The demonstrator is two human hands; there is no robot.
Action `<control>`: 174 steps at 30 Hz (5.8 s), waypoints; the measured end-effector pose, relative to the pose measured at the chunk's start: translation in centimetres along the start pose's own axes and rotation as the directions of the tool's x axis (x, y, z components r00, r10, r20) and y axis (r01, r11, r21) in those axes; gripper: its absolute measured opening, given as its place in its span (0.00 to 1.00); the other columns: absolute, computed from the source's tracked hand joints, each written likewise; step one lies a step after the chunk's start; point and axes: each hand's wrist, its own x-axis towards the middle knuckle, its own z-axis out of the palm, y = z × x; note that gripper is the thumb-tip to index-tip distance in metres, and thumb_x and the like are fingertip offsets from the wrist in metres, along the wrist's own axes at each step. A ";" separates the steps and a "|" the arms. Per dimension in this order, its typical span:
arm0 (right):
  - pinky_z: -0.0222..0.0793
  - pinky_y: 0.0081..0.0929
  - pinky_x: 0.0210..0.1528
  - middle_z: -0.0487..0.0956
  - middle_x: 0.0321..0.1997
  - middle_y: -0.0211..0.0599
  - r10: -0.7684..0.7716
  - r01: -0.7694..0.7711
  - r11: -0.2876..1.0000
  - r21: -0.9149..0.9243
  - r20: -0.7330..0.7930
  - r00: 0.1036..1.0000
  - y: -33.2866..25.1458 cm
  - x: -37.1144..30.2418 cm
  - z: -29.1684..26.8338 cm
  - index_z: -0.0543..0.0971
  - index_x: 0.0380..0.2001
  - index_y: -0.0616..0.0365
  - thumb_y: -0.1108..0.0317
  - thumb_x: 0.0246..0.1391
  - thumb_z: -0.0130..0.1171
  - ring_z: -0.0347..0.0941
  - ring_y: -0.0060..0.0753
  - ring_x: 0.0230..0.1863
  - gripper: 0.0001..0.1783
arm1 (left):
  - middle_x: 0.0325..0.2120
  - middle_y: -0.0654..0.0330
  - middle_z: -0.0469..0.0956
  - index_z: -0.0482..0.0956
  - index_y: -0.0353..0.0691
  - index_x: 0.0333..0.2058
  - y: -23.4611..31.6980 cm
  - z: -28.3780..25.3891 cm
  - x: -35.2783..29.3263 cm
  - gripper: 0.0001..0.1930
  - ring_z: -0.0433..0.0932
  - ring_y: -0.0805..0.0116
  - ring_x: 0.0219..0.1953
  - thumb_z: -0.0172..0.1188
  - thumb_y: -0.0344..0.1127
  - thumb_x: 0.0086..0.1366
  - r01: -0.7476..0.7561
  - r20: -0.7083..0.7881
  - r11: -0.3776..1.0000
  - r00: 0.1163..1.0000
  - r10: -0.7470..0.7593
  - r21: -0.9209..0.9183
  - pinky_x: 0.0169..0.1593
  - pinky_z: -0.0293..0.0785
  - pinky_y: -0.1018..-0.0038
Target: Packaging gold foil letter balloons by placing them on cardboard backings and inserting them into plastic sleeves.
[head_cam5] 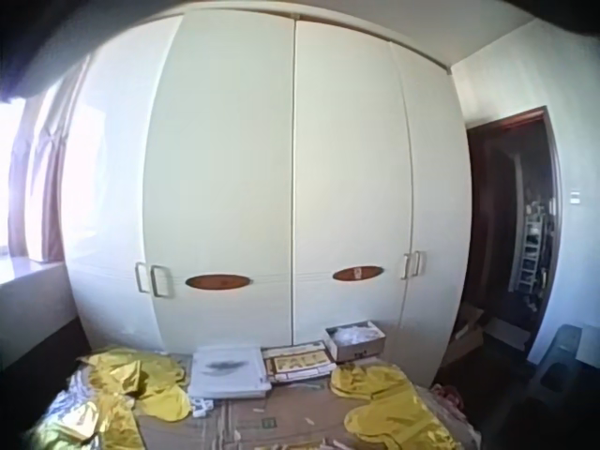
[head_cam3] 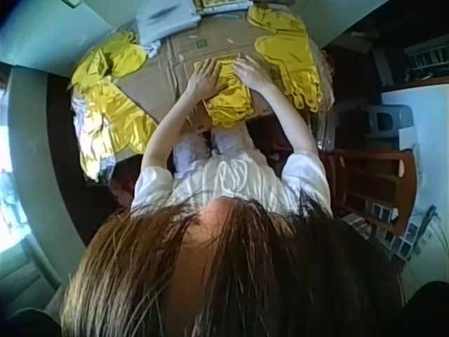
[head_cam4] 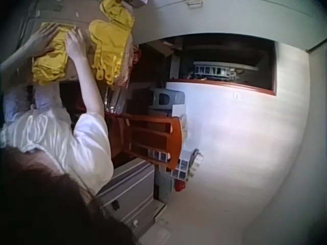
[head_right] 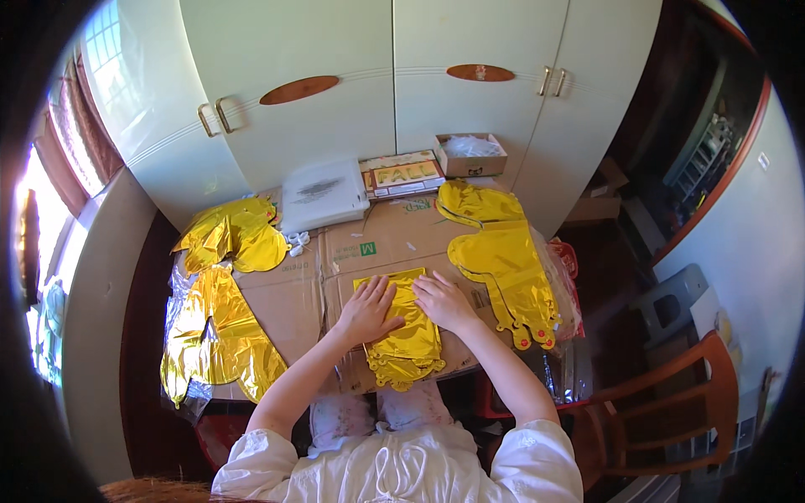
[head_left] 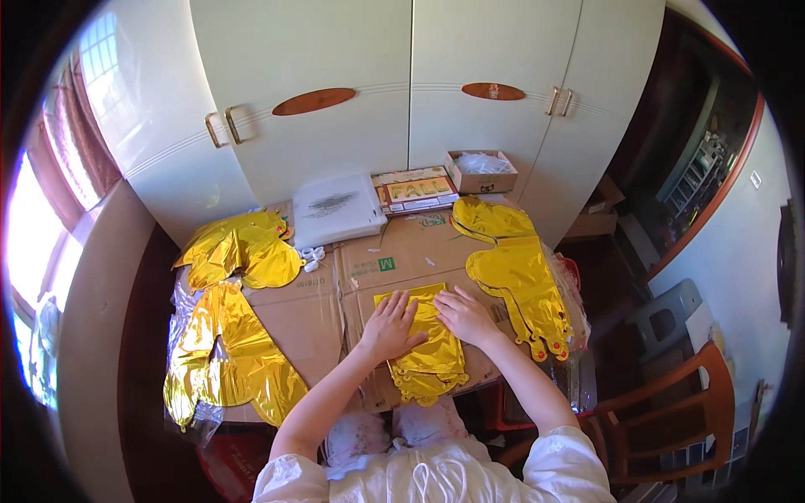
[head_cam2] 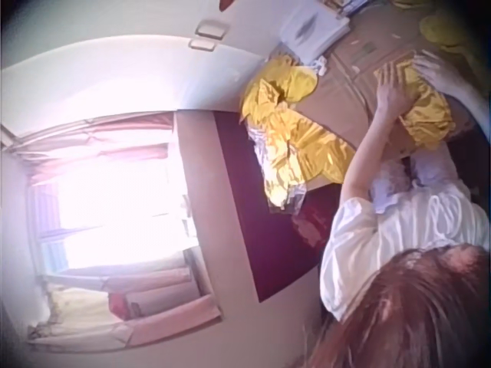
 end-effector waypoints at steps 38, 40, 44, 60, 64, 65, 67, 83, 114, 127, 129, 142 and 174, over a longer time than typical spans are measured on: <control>0.35 0.49 0.74 0.45 0.75 0.45 -0.071 0.029 0.997 0.076 0.625 0.778 1.2 0.3 -4.6 0.46 0.70 0.61 0.26 0.21 0.67 0.38 0.40 0.76 0.78 | 0.70 0.45 0.43 0.46 0.27 0.67 -4.4 -4.5 -2.7 0.72 0.41 0.53 0.72 0.59 0.81 0.35 -0.101 0.309 0.990 0.949 0.065 0.102 0.69 0.35 0.43; 0.34 0.49 0.74 0.44 0.75 0.46 -0.065 0.029 0.997 0.066 0.646 0.760 0.9 0.6 -5.0 0.45 0.70 0.61 0.26 0.19 0.68 0.37 0.41 0.76 0.80 | 0.69 0.44 0.44 0.47 0.27 0.66 -4.6 -4.2 -2.8 0.72 0.42 0.52 0.72 0.58 0.82 0.34 -0.109 0.288 0.988 0.955 0.074 0.108 0.69 0.35 0.42; 0.32 0.49 0.74 0.43 0.76 0.46 -0.059 0.037 0.998 0.047 0.667 0.742 0.6 0.8 -5.3 0.44 0.70 0.62 0.27 0.17 0.70 0.35 0.42 0.76 0.81 | 0.69 0.44 0.46 0.49 0.27 0.66 -4.8 -3.7 -3.0 0.73 0.43 0.50 0.72 0.57 0.83 0.34 -0.119 0.251 0.986 0.964 0.087 0.114 0.68 0.35 0.40; 0.35 0.50 0.74 0.51 0.74 0.42 -0.301 0.211 0.952 0.223 0.537 0.788 -3.5 -1.4 -8.2 0.53 0.69 0.56 0.30 0.32 0.66 0.40 0.46 0.75 0.66 | 0.66 0.44 0.55 0.56 0.32 0.64 0.6 -7.0 -8.9 0.53 0.53 0.51 0.69 0.61 0.67 0.50 -0.386 0.242 0.918 0.885 0.398 -0.096 0.70 0.45 0.55; 0.43 0.48 0.73 0.58 0.70 0.40 -0.233 0.143 0.966 0.218 0.475 0.848 -4.6 -4.9 -9.0 0.59 0.66 0.56 0.32 0.31 0.68 0.49 0.44 0.72 0.62 | 0.63 0.46 0.61 0.62 0.31 0.61 2.5 -6.2 -11.9 0.45 0.60 0.50 0.66 0.65 0.55 0.52 -0.275 0.140 0.956 0.948 0.287 -0.099 0.68 0.53 0.54; 0.44 0.48 0.72 0.59 0.70 0.40 -0.218 0.137 0.971 0.199 0.479 0.850 -4.9 -5.7 -8.6 0.59 0.66 0.56 0.34 0.32 0.68 0.50 0.44 0.71 0.61 | 0.62 0.46 0.62 0.63 0.31 0.61 3.0 -5.9 -12.5 0.43 0.61 0.51 0.65 0.65 0.52 0.52 -0.260 0.120 0.961 0.955 0.271 -0.094 0.67 0.55 0.54; 0.46 0.47 0.72 0.60 0.69 0.41 -0.191 0.125 0.979 0.164 0.486 0.853 -5.5 -6.7 -8.1 0.61 0.65 0.56 0.37 0.35 0.69 0.52 0.44 0.70 0.57 | 0.61 0.47 0.65 0.65 0.32 0.59 3.9 -5.4 -13.4 0.38 0.64 0.52 0.64 0.65 0.48 0.54 -0.237 0.088 0.970 0.966 0.242 -0.059 0.66 0.57 0.54; 0.64 0.34 0.62 0.80 0.51 0.25 -0.193 0.176 0.969 0.172 0.085 0.977 -7.9 -9.6 -6.7 0.81 0.44 0.49 0.70 0.48 0.59 0.73 0.28 0.54 0.17 | 0.57 0.55 0.72 0.71 0.39 0.56 6.1 -4.8 -14.2 0.31 0.69 0.59 0.61 0.64 0.36 0.52 -0.119 -0.068 0.992 0.991 0.117 -0.030 0.64 0.61 0.59; 0.64 0.43 0.35 0.71 0.24 0.46 0.404 -0.420 0.809 0.412 0.130 0.906 -6.4 -6.5 -4.1 0.73 0.23 0.63 0.63 0.55 0.59 0.69 0.51 0.32 0.14 | 0.22 0.53 0.80 0.77 0.33 0.42 5.9 -1.5 -10.4 0.13 0.80 0.58 0.23 0.62 0.35 0.61 0.360 -0.072 0.510 0.759 -0.647 -0.781 0.27 0.73 0.68; 0.66 0.42 0.47 0.76 0.32 0.44 0.267 -0.240 0.944 0.227 -0.100 0.958 -7.8 -6.0 -4.3 0.76 0.28 0.60 0.66 0.54 0.58 0.72 0.47 0.44 0.08 | 0.22 0.59 0.77 0.75 0.39 0.24 7.3 -1.7 -10.7 0.14 0.72 0.58 0.34 0.65 0.44 0.57 0.477 -0.266 0.828 0.791 -0.551 -0.295 0.40 0.62 0.60; 0.67 0.41 0.53 0.77 0.37 0.45 0.157 -0.125 0.959 0.255 -0.108 0.982 -7.4 -5.6 -4.7 0.77 0.31 0.61 0.67 0.54 0.58 0.72 0.49 0.49 0.07 | 0.21 0.58 0.76 0.73 0.39 0.20 7.2 -1.4 -10.6 0.16 0.72 0.57 0.33 0.64 0.43 0.58 0.471 -0.253 0.823 0.794 -0.552 -0.318 0.39 0.61 0.60; 0.72 0.42 0.47 0.78 0.41 0.54 0.280 -0.270 0.872 0.407 0.038 0.959 -6.7 -6.5 -3.2 0.75 0.41 0.65 0.67 0.59 0.54 0.75 0.57 0.46 0.12 | 0.20 0.54 0.73 0.73 0.36 0.21 7.0 -2.6 -11.8 0.16 0.71 0.52 0.30 0.63 0.42 0.60 0.319 -0.273 0.835 0.841 -0.467 -0.448 0.38 0.65 0.59; 0.68 0.40 0.45 0.77 0.34 0.46 0.355 -0.328 0.911 0.250 -0.071 0.932 -8.7 -5.2 -1.9 0.68 0.53 0.63 0.75 0.53 0.56 0.72 0.46 0.38 0.22 | 0.44 0.48 0.76 0.71 0.34 0.45 8.3 -3.0 -11.8 0.24 0.75 0.52 0.50 0.65 0.43 0.55 0.473 -0.349 0.880 0.817 -0.459 -0.048 0.50 0.72 0.58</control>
